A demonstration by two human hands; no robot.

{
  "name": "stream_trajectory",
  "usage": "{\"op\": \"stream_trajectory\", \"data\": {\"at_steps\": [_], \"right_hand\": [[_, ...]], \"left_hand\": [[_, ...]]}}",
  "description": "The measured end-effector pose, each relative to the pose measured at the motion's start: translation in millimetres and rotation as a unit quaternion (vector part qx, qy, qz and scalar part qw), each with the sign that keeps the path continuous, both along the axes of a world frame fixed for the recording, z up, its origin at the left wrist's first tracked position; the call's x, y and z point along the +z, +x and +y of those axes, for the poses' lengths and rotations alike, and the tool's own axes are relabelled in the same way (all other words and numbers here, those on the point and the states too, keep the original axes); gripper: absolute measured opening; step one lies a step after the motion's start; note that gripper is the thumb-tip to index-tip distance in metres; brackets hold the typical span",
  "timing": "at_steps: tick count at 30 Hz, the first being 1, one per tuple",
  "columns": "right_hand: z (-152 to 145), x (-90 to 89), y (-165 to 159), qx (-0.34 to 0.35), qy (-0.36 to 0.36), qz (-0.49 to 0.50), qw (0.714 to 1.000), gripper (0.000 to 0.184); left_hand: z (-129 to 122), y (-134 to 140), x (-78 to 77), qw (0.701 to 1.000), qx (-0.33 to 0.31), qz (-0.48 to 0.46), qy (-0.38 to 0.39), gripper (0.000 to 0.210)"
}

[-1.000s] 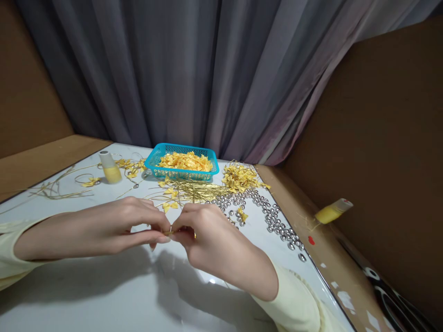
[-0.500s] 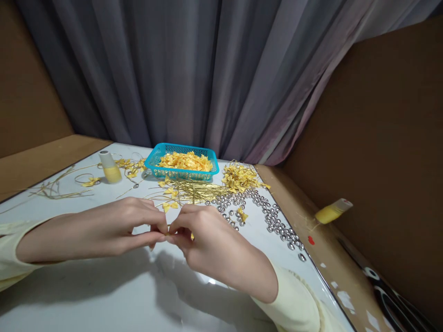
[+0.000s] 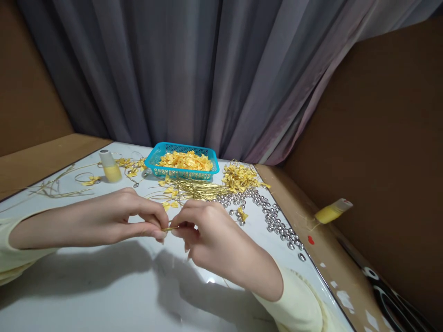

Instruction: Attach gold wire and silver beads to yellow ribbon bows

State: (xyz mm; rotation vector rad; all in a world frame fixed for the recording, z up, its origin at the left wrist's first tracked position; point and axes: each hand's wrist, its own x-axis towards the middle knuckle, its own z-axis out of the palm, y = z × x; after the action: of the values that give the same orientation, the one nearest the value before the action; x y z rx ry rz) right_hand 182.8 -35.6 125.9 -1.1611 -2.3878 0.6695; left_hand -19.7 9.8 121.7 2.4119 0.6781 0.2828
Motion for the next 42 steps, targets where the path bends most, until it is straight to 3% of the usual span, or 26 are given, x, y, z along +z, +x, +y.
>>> {"op": "stream_trajectory", "data": {"at_steps": [16, 25, 42], "right_hand": [[-1.0, 2.9, -1.0, 0.004, -0.044, 0.011, 0.999, 0.023], [-0.3, 0.4, -2.4, -0.008, -0.006, 0.010, 1.000, 0.017], [1.6, 0.1, -4.2, 0.004, -0.009, -0.013, 1.000, 0.018]], "left_hand": [[-0.9, 0.7, -3.8, 1.000, 0.006, 0.001, 0.018, 0.016], [0.2, 3.1, -1.3, 1.000, 0.018, -0.001, 0.010, 0.014], [-4.6, 2.2, -1.4, 0.999, 0.007, 0.024, 0.027, 0.013]]}}
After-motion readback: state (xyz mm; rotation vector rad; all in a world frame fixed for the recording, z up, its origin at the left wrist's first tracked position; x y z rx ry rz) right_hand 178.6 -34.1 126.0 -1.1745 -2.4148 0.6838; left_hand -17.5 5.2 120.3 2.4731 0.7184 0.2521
